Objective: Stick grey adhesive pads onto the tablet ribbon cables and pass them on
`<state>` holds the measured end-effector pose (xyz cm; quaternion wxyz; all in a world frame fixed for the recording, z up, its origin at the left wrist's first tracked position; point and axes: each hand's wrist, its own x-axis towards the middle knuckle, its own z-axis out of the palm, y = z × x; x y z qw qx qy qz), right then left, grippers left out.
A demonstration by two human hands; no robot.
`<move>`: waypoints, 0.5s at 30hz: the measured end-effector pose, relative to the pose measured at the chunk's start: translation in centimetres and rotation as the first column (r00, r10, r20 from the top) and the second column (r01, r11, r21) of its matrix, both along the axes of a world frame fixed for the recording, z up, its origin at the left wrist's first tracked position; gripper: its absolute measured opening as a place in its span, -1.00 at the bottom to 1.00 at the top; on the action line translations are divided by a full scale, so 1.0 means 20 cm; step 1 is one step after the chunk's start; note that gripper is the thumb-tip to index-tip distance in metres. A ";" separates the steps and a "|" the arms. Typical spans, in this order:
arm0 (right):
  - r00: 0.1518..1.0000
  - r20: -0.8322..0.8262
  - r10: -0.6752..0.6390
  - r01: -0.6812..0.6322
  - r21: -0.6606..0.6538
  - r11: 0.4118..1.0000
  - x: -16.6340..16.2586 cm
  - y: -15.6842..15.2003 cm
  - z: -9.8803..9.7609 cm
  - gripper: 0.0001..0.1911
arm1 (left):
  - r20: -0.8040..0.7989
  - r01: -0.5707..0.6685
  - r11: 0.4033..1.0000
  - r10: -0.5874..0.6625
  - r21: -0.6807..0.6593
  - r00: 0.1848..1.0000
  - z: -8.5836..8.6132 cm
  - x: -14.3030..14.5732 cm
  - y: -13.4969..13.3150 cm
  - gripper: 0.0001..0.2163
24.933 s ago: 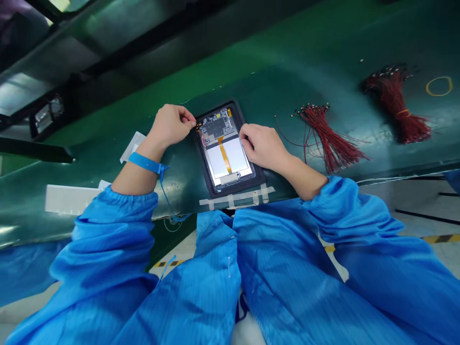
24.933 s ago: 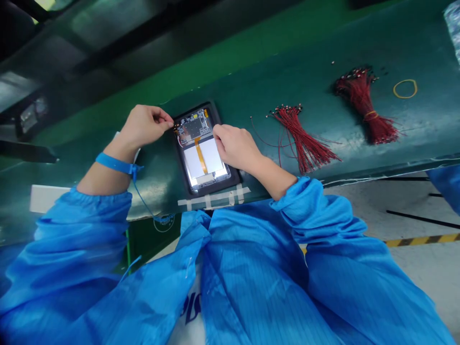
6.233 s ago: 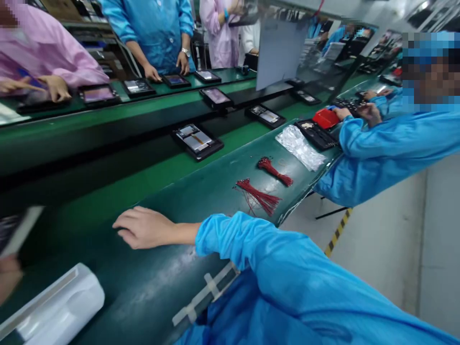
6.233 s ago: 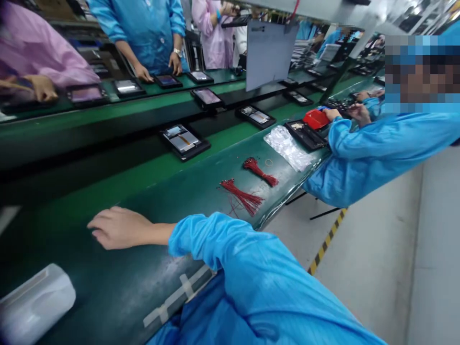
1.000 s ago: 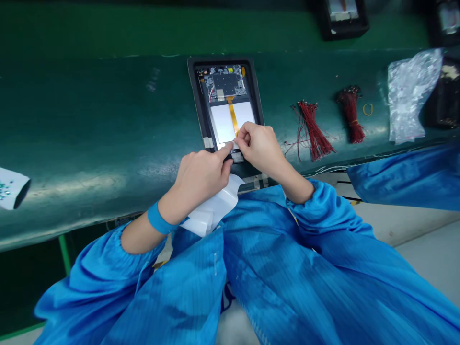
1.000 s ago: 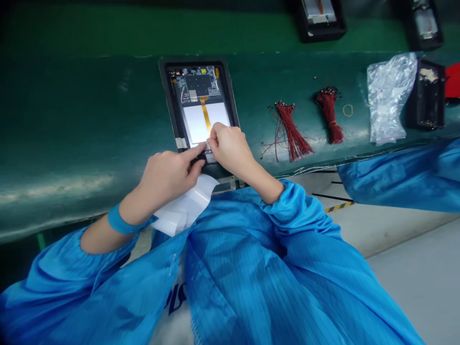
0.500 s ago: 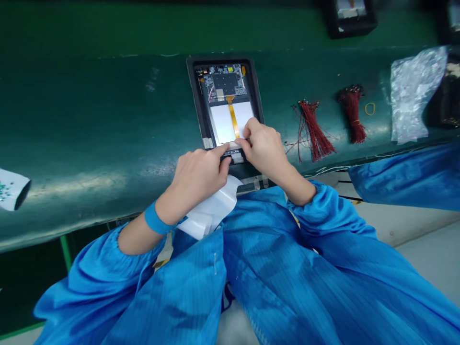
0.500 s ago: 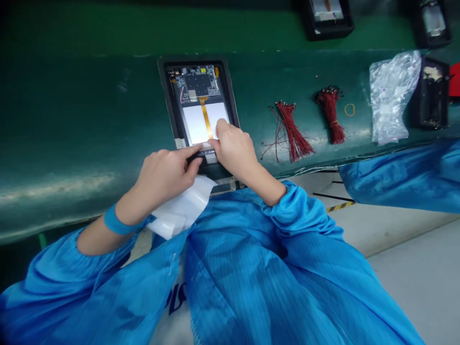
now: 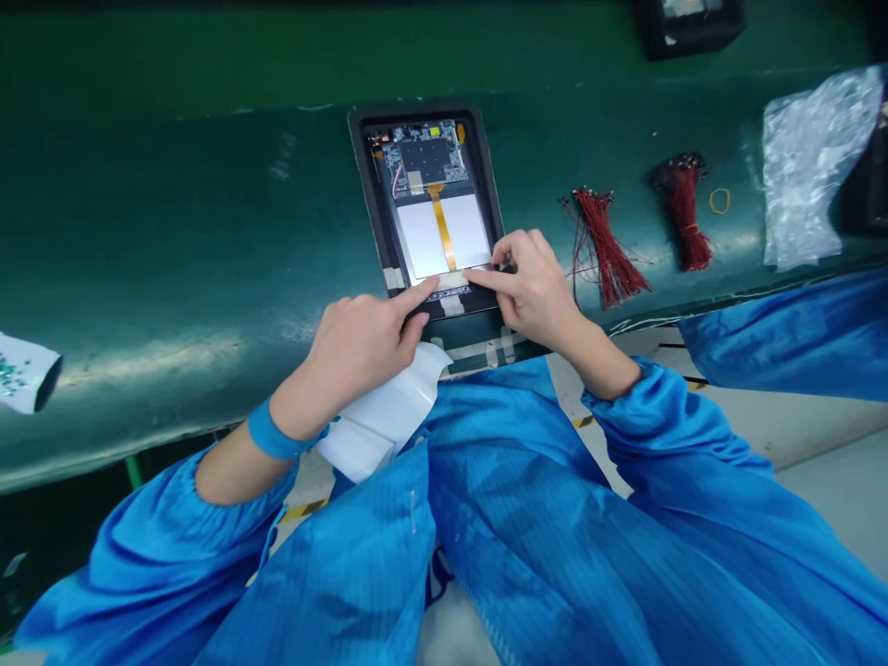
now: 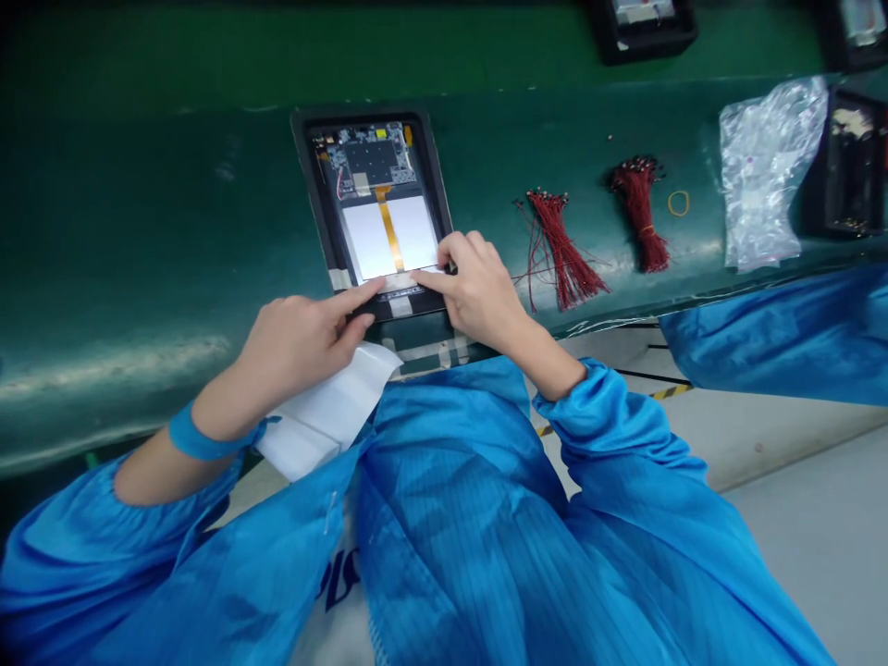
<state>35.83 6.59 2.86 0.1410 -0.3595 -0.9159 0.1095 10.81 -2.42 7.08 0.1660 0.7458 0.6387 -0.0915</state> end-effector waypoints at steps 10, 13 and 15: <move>0.994 0.034 0.102 -0.097 -0.125 0.987 -0.01 0.04 0.06 -0.63 | -0.050 0.147 0.989 -0.146 0.012 0.988 0.03 -0.08 0.00 -0.48; 0.992 0.021 0.125 -0.121 -0.128 0.984 -0.13 0.05 0.07 -0.70 | 0.046 0.106 0.993 -0.108 0.050 0.993 0.00 -0.09 0.02 -0.50; 0.986 0.065 0.152 -0.142 -0.134 0.981 -0.23 0.04 0.08 -0.75 | 0.143 0.054 0.996 -0.063 0.071 0.988 -0.02 -0.11 0.02 -0.52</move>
